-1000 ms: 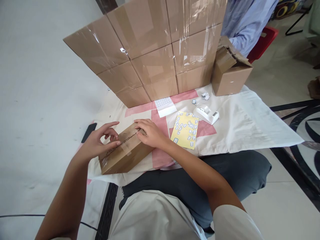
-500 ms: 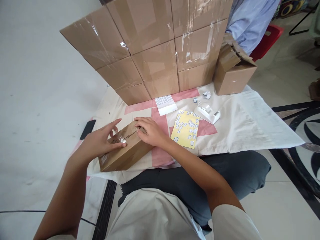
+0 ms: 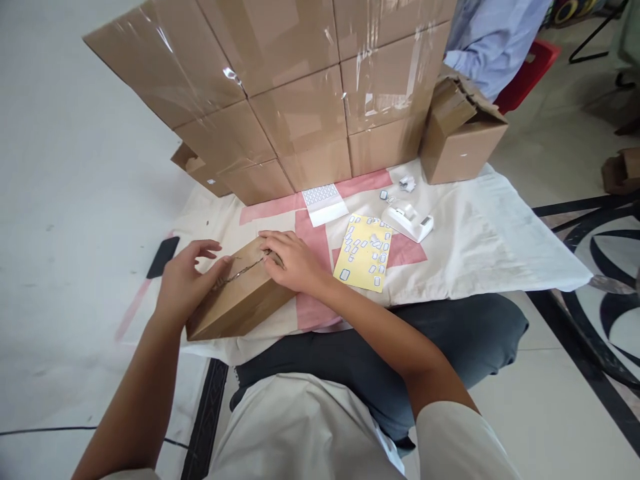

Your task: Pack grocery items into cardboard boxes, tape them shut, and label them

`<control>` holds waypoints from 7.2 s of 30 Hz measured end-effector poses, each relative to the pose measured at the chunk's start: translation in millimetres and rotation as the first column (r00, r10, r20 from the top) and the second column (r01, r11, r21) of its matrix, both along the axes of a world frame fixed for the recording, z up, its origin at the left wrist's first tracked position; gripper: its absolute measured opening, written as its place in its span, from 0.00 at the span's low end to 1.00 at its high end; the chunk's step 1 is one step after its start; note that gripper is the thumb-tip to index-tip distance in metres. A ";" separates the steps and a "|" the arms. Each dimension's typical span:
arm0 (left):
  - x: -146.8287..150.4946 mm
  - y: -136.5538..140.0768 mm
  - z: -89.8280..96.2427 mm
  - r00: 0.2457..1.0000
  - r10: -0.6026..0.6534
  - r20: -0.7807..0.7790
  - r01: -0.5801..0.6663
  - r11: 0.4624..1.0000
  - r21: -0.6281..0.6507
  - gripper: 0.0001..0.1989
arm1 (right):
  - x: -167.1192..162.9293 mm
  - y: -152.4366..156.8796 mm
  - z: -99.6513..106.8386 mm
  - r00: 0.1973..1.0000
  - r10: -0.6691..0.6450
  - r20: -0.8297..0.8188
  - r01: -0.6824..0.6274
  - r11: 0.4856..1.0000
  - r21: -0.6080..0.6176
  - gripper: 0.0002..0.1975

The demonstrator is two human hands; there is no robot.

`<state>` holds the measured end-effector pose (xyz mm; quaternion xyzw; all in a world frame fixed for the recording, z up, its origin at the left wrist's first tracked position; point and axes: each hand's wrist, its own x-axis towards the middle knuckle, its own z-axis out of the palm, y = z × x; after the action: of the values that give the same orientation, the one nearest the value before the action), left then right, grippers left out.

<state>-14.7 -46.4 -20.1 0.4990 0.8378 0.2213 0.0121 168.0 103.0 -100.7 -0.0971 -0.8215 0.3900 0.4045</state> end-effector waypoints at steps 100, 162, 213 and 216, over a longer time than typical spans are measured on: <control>135.5 116.4 -138.2 0.693 -0.720 -0.033 0.711 0.690 -0.135 0.24 | 113.7 60.5 -9.1 0.375 -0.376 0.847 0.396 0.891 0.220 0.11; 10.6 -7.1 -15.6 0.966 -0.189 -0.179 0.154 0.970 -0.190 0.28 | 57.4 18.3 -37.7 0.975 0.221 0.022 -0.131 0.652 -0.746 0.09; 13.1 -22.4 -27.4 0.918 -0.286 -0.274 0.286 0.957 -0.041 0.27 | -40.6 -16.0 -64.3 0.933 0.329 -0.148 -0.293 0.453 -0.842 0.25; 13.6 -22.5 -27.3 0.921 -0.280 -0.272 0.277 0.960 -0.050 0.28 | -40.6 -14.5 -66.8 0.878 0.413 -0.242 -0.401 0.359 -0.843 0.36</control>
<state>-1.1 -68.9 -47.4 0.6390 0.7528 0.1412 -0.0712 127.4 88.4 -167.5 -0.0855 -0.5048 0.8393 0.1828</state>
